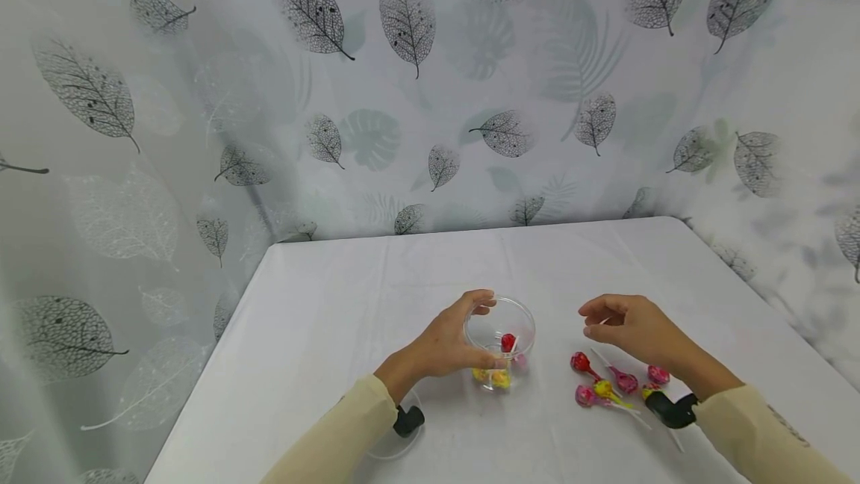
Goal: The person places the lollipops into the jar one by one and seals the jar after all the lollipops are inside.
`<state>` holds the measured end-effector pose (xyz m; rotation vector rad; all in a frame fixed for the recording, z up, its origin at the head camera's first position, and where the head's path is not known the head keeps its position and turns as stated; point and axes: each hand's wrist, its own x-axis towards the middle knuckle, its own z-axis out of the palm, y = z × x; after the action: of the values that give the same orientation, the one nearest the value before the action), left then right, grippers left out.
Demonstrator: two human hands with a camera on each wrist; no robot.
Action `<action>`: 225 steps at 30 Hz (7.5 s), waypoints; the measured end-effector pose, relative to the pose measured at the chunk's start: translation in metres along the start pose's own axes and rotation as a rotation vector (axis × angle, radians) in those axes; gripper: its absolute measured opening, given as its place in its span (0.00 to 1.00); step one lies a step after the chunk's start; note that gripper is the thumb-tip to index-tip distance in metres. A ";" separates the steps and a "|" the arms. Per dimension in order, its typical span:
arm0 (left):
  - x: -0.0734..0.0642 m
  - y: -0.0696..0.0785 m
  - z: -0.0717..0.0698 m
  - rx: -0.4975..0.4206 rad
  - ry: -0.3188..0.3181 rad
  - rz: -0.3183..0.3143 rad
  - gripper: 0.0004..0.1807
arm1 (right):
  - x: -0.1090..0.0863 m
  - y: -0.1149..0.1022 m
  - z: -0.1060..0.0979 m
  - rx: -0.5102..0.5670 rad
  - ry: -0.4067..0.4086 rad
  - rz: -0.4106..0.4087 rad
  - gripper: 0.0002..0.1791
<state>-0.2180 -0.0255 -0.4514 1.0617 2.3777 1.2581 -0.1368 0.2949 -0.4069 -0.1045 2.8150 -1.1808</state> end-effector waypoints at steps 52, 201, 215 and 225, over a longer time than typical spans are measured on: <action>0.000 -0.003 0.000 -0.030 0.001 0.013 0.54 | -0.002 0.019 0.025 -0.156 -0.210 0.147 0.10; 0.000 0.001 0.004 -0.019 0.010 -0.056 0.54 | 0.006 -0.066 0.029 0.228 0.093 -0.013 0.09; 0.000 -0.001 0.003 -0.035 0.002 -0.032 0.54 | 0.006 -0.068 0.032 0.226 0.084 -0.022 0.08; 0.000 -0.002 0.002 -0.027 -0.003 -0.024 0.55 | 0.006 -0.068 0.033 0.218 0.082 -0.027 0.08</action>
<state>-0.2173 -0.0249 -0.4542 1.0238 2.3574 1.2766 -0.1368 0.2233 -0.3819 -0.0804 2.7377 -1.5219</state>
